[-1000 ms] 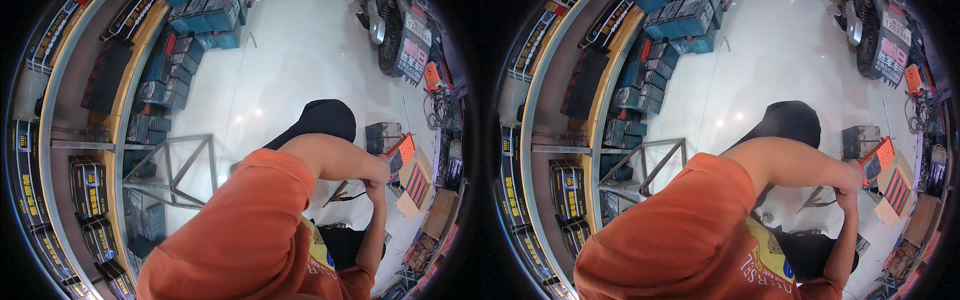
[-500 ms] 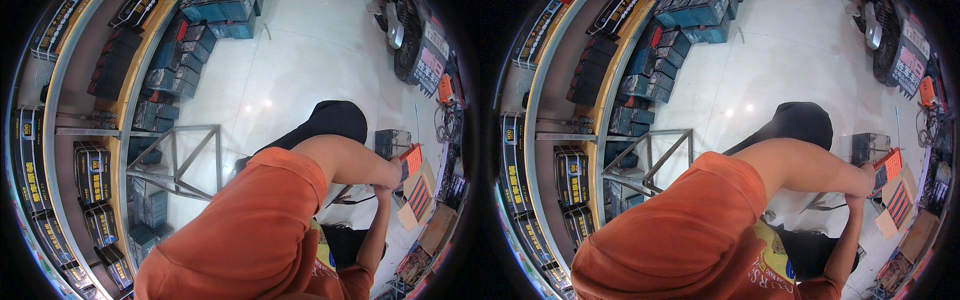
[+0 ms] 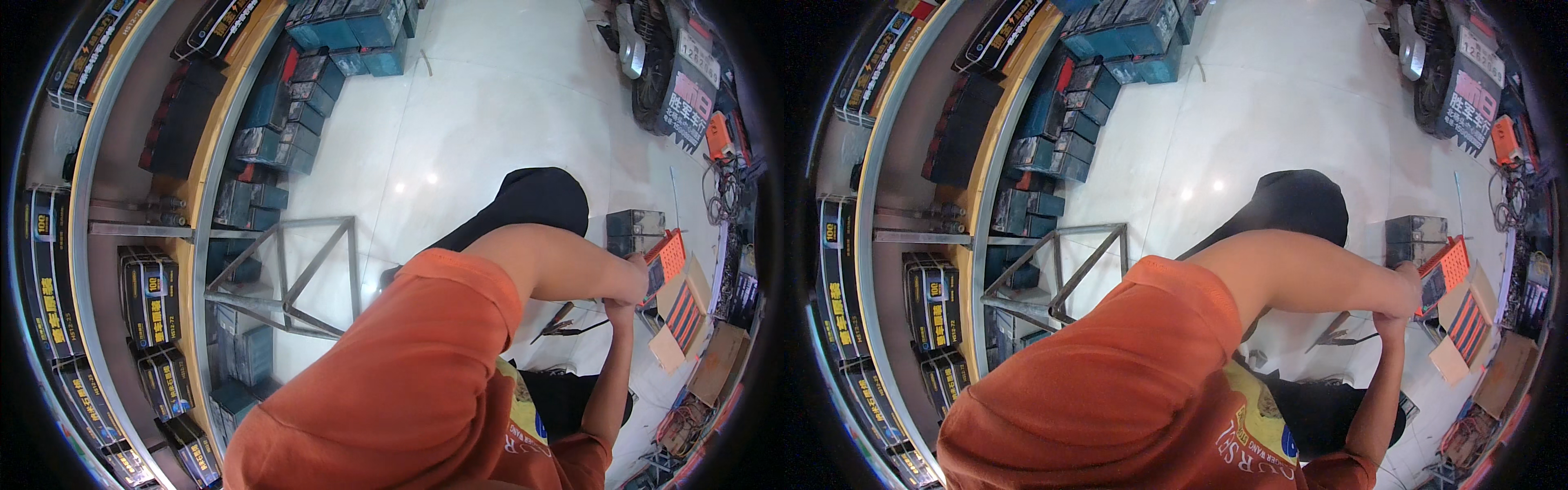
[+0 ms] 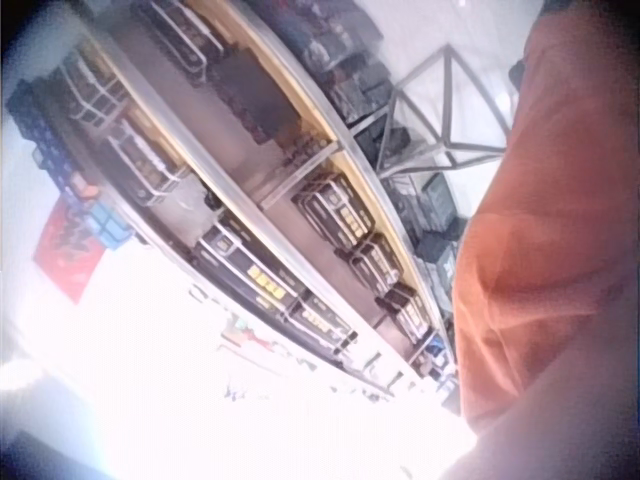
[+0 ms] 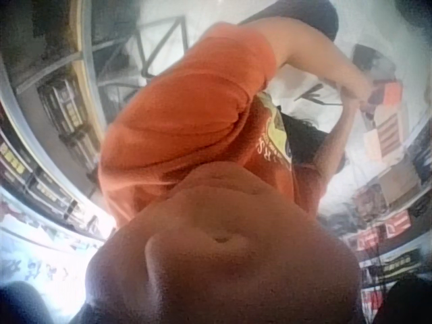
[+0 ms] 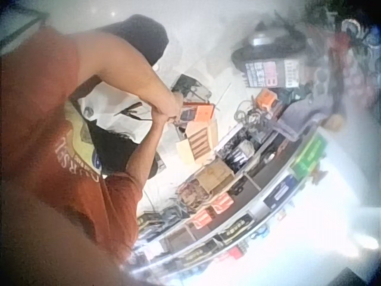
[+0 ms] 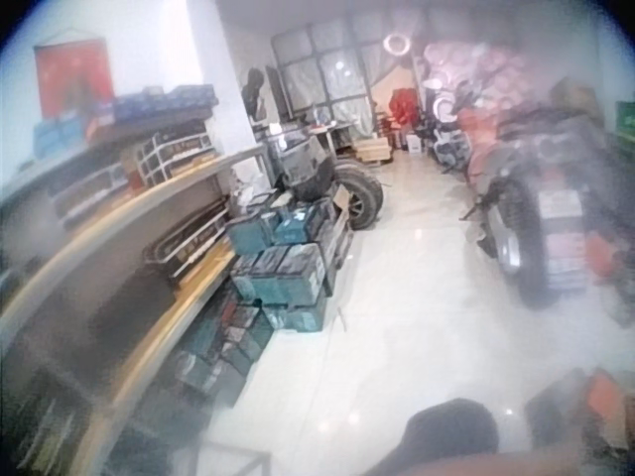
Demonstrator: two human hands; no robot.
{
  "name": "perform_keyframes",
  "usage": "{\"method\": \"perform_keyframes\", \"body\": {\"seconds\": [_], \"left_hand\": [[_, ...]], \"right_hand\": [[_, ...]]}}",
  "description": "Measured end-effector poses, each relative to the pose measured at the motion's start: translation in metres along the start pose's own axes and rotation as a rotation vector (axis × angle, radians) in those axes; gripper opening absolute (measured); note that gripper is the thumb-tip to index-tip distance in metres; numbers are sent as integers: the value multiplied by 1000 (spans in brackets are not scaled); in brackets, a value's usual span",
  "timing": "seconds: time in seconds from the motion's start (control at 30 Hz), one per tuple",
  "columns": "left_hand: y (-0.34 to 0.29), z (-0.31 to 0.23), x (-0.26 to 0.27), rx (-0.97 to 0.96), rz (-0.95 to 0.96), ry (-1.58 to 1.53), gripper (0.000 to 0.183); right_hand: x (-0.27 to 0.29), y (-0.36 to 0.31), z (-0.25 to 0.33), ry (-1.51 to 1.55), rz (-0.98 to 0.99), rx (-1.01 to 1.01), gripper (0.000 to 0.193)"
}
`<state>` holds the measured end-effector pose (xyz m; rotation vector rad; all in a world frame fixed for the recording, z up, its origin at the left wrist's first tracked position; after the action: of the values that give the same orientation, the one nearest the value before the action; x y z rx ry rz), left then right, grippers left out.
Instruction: The person sits on the floor and uses a battery tester to check the voltage of several small batteries. They connect the tester clamps to the terminals of each battery, observe the digital readout, and then move to the next unit.
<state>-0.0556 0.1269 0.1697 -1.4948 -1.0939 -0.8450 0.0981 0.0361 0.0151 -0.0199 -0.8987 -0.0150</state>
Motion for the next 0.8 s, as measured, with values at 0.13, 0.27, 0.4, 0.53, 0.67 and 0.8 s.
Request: {"method": "perform_keyframes", "body": {"seconds": [0.13,0.27,0.4,0.53,0.67,0.8], "left_hand": [[4,0,-1,8,-24,-3,36],[4,3,-6,30,-47,-18,35],[2,4,-11,34,-37,-19,35],[5,4,-13,31,-43,-10,34],[6,8,-18,46,-51,-10,34],[13,11,-22,54,-74,6,33]], "right_hand": [[-4,-2,-7,-26,-48,11,44],[-5,-2,2,-79,-14,25,44],[11,1,30,-21,120,-59,46],[-3,-1,27,8,47,-154,46],[-6,5,22,49,38,-98,47],[-8,7,0,-18,-22,-12,44]]}}
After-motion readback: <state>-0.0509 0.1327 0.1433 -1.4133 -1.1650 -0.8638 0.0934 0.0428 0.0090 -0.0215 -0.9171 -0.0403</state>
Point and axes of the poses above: each hand's wrist, its own y-axis towards the middle knuckle, its own x-axis out of the back of the hand, z = x × y, the point moved 1 cm from there along y, towards the middle knuckle, and after that the axes turned 8 degrees about -x, right-handed, at the moved point
